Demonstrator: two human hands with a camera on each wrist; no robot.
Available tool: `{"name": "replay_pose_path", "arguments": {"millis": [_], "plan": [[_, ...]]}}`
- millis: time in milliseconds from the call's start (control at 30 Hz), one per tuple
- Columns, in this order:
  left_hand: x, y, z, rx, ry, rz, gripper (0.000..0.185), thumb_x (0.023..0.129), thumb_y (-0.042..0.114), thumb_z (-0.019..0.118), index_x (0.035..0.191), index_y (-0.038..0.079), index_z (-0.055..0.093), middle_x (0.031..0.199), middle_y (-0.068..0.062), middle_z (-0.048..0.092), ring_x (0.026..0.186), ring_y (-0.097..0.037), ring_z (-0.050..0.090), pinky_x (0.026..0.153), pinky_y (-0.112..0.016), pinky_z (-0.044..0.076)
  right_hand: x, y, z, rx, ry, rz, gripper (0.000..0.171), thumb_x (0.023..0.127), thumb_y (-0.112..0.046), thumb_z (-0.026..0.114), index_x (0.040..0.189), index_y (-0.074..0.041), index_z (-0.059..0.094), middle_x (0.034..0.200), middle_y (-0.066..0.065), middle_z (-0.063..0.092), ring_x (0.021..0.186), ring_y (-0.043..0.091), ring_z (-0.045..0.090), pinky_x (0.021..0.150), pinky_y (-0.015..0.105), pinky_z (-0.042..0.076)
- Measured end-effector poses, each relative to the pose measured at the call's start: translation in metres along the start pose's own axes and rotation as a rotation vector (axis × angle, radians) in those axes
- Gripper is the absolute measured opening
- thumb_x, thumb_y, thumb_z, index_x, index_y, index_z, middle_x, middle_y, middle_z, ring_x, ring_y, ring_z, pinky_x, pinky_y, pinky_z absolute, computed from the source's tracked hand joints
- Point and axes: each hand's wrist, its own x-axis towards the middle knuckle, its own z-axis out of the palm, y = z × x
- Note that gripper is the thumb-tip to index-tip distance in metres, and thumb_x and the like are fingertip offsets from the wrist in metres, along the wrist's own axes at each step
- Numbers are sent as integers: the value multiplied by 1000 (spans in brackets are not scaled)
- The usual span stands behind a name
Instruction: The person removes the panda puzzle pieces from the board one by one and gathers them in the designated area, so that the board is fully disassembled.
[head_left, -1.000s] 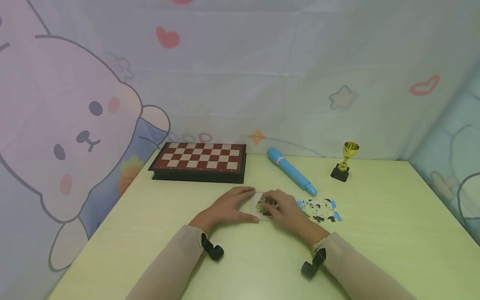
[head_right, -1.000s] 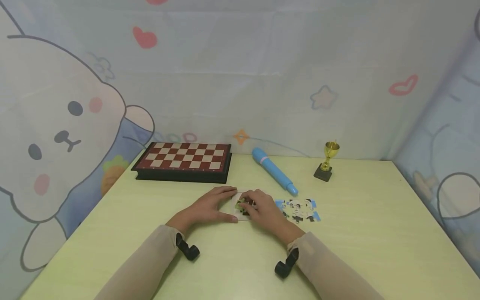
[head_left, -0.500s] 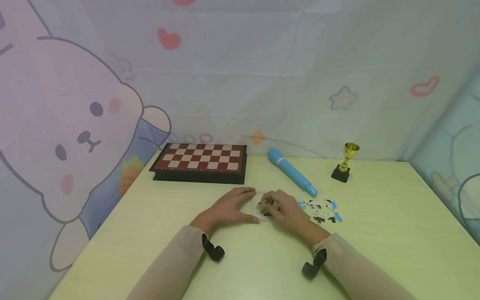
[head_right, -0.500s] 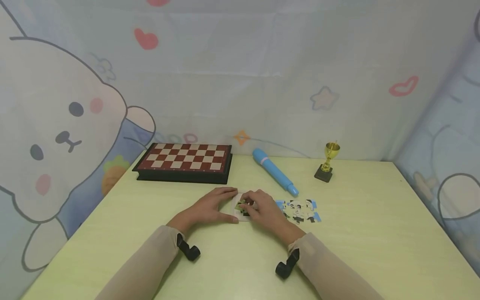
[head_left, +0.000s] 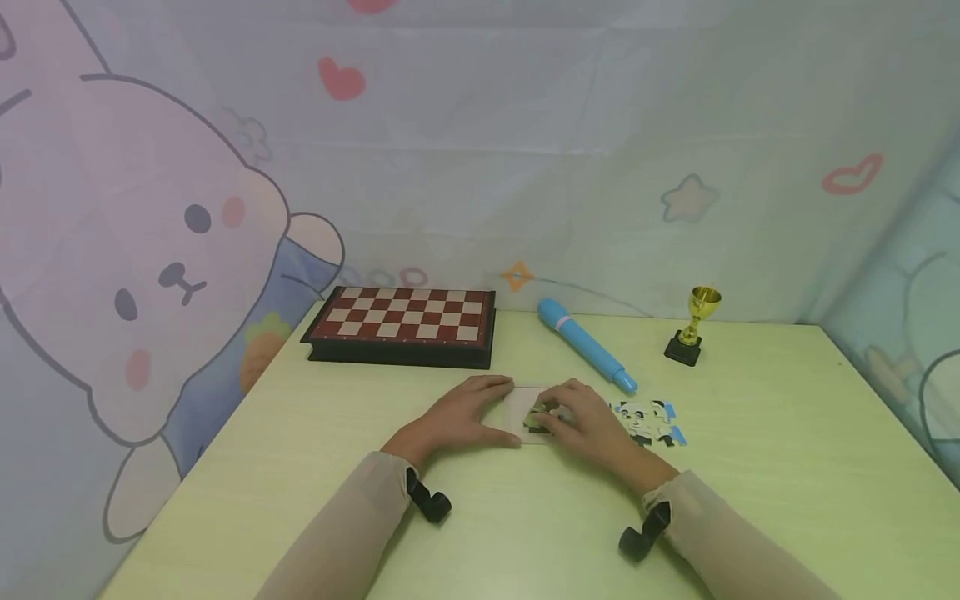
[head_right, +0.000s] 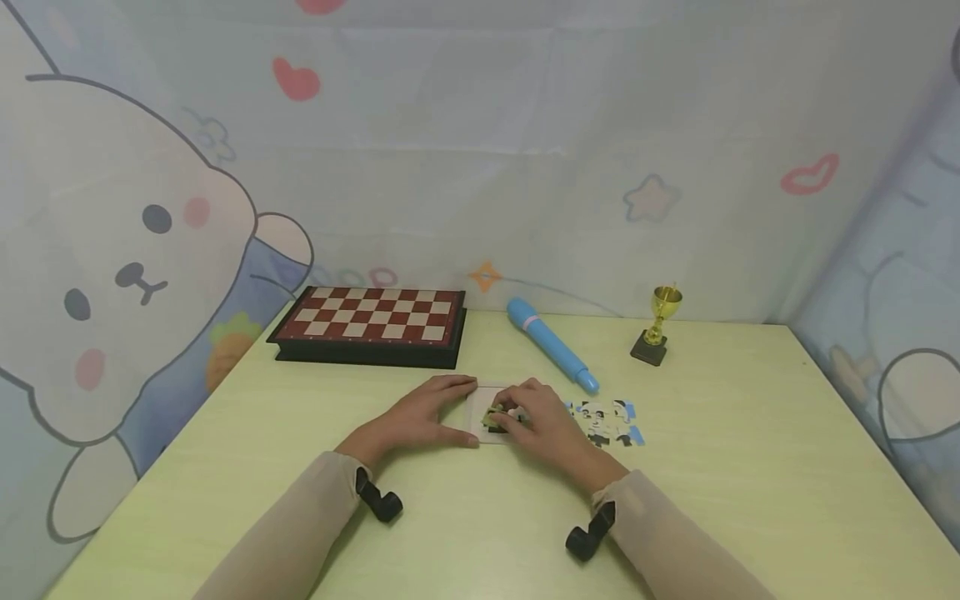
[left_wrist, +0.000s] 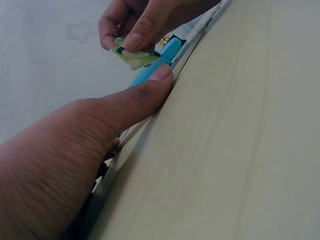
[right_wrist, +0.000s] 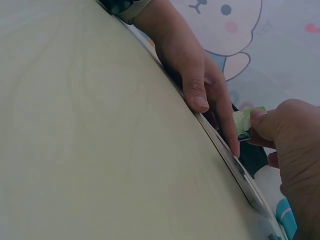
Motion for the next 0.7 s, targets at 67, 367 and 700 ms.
{"name": "replay_pose_path", "arguments": {"millis": [67,367,700], "plan": [[0,0,0,3,0,-2,100,77,78,66,156,22,40,160,8,34,148,-17,28,117,-44,30,-5,1,-5,4,-10,18,17,88,-17,80,102,-21,71,97,-8,66,92,10,60,79,35,51],[1,2,1,-6,-1,-8,101,76,78,67,156,22,40,160,7,34,148,-17,28,118,-44,29,-38,16,-40,26,-31,39,20,93,-15,75,108,-25,69,101,-12,63,91,7,60,72,32,52],[1,-1,1,-5,-3,-15,104,74,82,65,156,24,39,160,9,33,148,-17,28,118,-44,28,-76,29,-75,1,-16,10,33,84,-3,80,106,-26,69,92,-17,58,77,6,53,64,24,47]]}}
